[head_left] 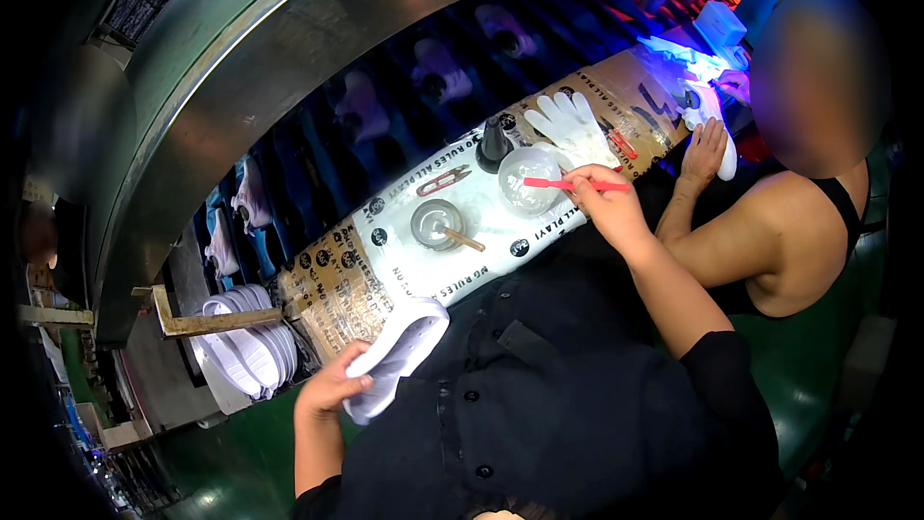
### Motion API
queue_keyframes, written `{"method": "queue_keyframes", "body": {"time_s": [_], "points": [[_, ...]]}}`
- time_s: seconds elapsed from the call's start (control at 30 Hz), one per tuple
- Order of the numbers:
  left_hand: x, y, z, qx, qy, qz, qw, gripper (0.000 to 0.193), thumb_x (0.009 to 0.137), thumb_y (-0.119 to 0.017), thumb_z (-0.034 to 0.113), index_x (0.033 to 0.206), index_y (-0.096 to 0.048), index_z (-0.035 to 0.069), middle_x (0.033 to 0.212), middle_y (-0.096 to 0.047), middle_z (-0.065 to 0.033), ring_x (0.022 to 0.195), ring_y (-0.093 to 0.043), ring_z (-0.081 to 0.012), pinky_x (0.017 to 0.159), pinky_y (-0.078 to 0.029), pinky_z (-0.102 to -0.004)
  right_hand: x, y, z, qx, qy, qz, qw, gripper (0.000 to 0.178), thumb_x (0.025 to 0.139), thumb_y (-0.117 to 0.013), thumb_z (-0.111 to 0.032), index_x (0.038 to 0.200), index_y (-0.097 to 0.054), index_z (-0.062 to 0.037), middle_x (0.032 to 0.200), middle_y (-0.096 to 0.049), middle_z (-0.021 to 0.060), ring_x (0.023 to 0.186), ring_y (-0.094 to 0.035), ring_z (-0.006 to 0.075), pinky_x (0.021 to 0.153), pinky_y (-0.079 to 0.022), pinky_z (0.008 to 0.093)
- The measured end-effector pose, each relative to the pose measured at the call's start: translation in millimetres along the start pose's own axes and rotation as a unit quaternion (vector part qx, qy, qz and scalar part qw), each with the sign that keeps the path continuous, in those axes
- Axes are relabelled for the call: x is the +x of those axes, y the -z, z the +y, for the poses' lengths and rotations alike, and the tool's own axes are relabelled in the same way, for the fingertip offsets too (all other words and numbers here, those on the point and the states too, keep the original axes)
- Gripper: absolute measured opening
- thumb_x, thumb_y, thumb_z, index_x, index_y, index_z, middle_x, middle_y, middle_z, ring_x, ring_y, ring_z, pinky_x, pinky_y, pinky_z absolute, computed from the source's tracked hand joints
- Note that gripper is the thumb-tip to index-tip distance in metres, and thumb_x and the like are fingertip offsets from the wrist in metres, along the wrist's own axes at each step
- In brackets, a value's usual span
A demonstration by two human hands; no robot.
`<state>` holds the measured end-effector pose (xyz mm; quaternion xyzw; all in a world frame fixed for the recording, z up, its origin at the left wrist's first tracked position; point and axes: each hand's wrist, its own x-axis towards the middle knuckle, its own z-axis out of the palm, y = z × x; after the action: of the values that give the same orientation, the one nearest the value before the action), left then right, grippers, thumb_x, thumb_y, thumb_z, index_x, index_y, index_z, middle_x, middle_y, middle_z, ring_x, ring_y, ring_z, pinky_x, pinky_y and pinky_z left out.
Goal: The person applies adhesive to the edges and surfaces of white insoles using a brush, picking them up one by one from a stack and placing them onto a workspace next to a small container of glue.
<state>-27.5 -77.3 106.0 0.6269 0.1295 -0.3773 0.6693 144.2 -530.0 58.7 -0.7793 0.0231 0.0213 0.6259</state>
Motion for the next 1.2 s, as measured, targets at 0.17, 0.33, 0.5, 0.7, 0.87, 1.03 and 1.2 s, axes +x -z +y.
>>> {"method": "queue_keyframes", "body": {"time_s": [0.17, 0.33, 0.5, 0.7, 0.87, 1.03, 1.2], "points": [[-18, -15, -20, -0.219, 0.034, 0.045, 0.974, 0.090, 0.065, -0.056, 0.024, 0.147, -0.027, -0.002, 0.145, -0.039, -0.0170, 0.132, -0.041, -0.0254, 0.111, -0.031, -0.0336, -11, 16, 2, 0.125, -0.009, 0.045, 0.991, 0.019, 0.095, -0.056, -0.013, 0.106, -0.064, 0.0011, 0.084, -0.065, 0.0025, 0.075, -0.056, 0.0075, 0.071, -0.044, 0.0217], [13, -32, 17, -0.473, -0.070, -0.074, 0.875, 0.079, 0.086, -0.038, 0.056, 0.138, -0.040, -0.002, 0.113, -0.058, -0.0314, 0.091, -0.063, -0.0448, 0.072, -0.056, -0.0527, -21, 26, -29, 0.206, -0.011, -0.018, 0.978, 0.024, 0.093, -0.060, -0.010, 0.113, -0.061, 0.0027, 0.086, -0.066, 0.0048, 0.080, -0.057, 0.0078, 0.074, -0.043, 0.0202], [54, -30, 31, -0.426, -0.069, -0.117, 0.894, 0.081, 0.088, -0.029, 0.062, 0.138, -0.040, -0.002, 0.112, -0.056, -0.0342, 0.088, -0.063, -0.0462, 0.067, -0.056, -0.0539, -36, -12, -115, 0.115, 0.144, -0.187, 0.965, 0.016, 0.084, -0.065, -0.003, 0.100, -0.068, 0.0001, 0.083, -0.067, 0.0059, 0.074, -0.060, 0.0131, 0.068, -0.046, 0.0250], [65, -56, 58, -0.355, 0.027, -0.008, 0.934, 0.078, 0.090, -0.030, 0.059, 0.138, -0.040, -0.001, 0.123, -0.056, -0.0277, 0.101, -0.063, -0.0406, 0.082, -0.056, -0.0490, -48, -72, -190, -0.113, 0.485, -0.355, 0.791, 0.019, 0.075, -0.074, -0.013, 0.093, -0.071, -0.0164, 0.084, -0.064, -0.0008, 0.084, -0.059, 0.0197, 0.092, -0.040, 0.0400], [63, -68, 71, -0.321, 0.014, -0.045, 0.946, 0.068, 0.092, -0.040, 0.052, 0.135, -0.044, 0.000, 0.123, -0.057, -0.0259, 0.105, -0.063, -0.0360, 0.092, -0.054, -0.0434, -52, -103, -188, -0.121, 0.538, -0.377, 0.744, 0.016, 0.075, -0.069, -0.016, 0.090, -0.070, -0.0193, 0.082, -0.063, -0.0041, 0.085, -0.058, 0.0177, 0.098, -0.037, 0.0422], [67, -59, 64, -0.330, 0.062, -0.021, 0.942, 0.067, 0.091, -0.042, 0.051, 0.135, -0.045, -0.001, 0.122, -0.058, -0.0255, 0.105, -0.063, -0.0359, 0.093, -0.053, -0.0438, -32, -97, -186, -0.190, 0.542, -0.337, 0.746, 0.020, 0.074, -0.074, -0.015, 0.094, -0.072, -0.0178, 0.083, -0.063, -0.0044, 0.082, -0.055, 0.0167, 0.099, -0.036, 0.0448], [74, -25, 42, -0.358, 0.115, -0.129, 0.918, 0.078, 0.083, -0.041, 0.057, 0.134, -0.047, -0.002, 0.115, -0.058, -0.0312, 0.089, -0.063, -0.0471, 0.075, -0.054, -0.0536, -9, -68, -169, -0.222, 0.498, -0.321, 0.775, 0.018, 0.073, -0.074, -0.012, 0.091, -0.073, -0.0138, 0.077, -0.060, -0.0009, 0.080, -0.055, 0.0197, 0.098, -0.037, 0.0430]]}}
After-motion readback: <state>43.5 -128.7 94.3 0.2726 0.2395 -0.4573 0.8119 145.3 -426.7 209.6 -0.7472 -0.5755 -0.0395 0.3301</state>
